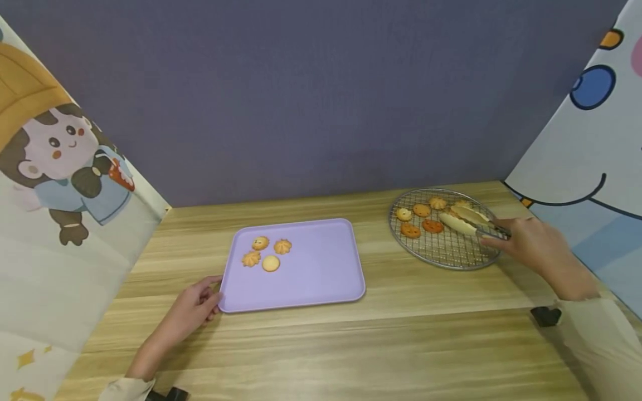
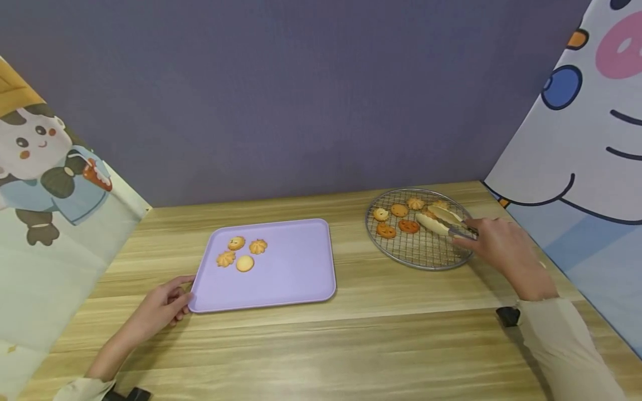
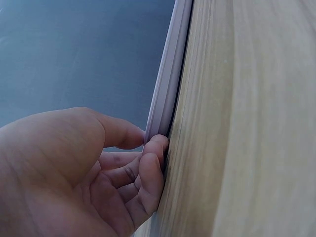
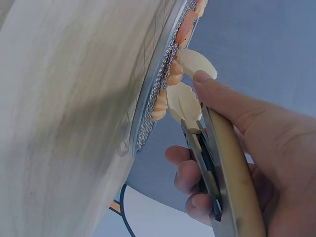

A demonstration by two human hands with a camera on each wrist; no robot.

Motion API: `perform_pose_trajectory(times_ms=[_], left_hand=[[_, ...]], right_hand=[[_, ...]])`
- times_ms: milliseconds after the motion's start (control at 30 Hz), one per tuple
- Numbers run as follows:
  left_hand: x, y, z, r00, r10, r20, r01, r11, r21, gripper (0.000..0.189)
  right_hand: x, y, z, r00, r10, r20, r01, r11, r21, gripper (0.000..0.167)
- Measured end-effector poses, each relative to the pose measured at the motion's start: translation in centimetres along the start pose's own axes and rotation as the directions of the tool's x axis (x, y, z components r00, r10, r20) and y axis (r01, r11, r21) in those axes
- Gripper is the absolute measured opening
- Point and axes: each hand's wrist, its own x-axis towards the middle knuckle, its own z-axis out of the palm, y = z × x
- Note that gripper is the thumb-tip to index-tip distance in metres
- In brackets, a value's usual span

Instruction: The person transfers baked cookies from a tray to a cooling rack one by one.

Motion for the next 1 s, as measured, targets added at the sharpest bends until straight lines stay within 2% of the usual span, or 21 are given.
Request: perform_pose_trajectory(times_ms=[100,533,800,1000], left_hand=[[0.0,-0.1,0.0,1.000,0.003,0.005,-0.003,1.000,0.000,0.045],[0.0,0.0,0.0,1.000,0.004,0.011,-0.004,1.000,0.001,0.046],[-0.2,0.2,0.0,1.000,-0.011,0.021,0.010,1.000,0.011,0.048],[-0.2,0.3,0.0,1.000,-0.018,0.021,0.018,1.000,0.015,0.048]], right_hand=[[0.0,-0.1,0.1,1.000,0.011,0.027,-0.011,1.000,0.016,0.073],[0.2,-0.2,-0.1,0.998,0.037,0.042,-0.038,0.999,0.018,0.079],[0.0,-0.5,-0.4,1.000,0.010,-0.025,-0.010,1.000,-0.010,0.076],[0.1,-1.9,-1.2,1.000,-0.005,-0.004,0.005,1.000,-0.010,0.082]])
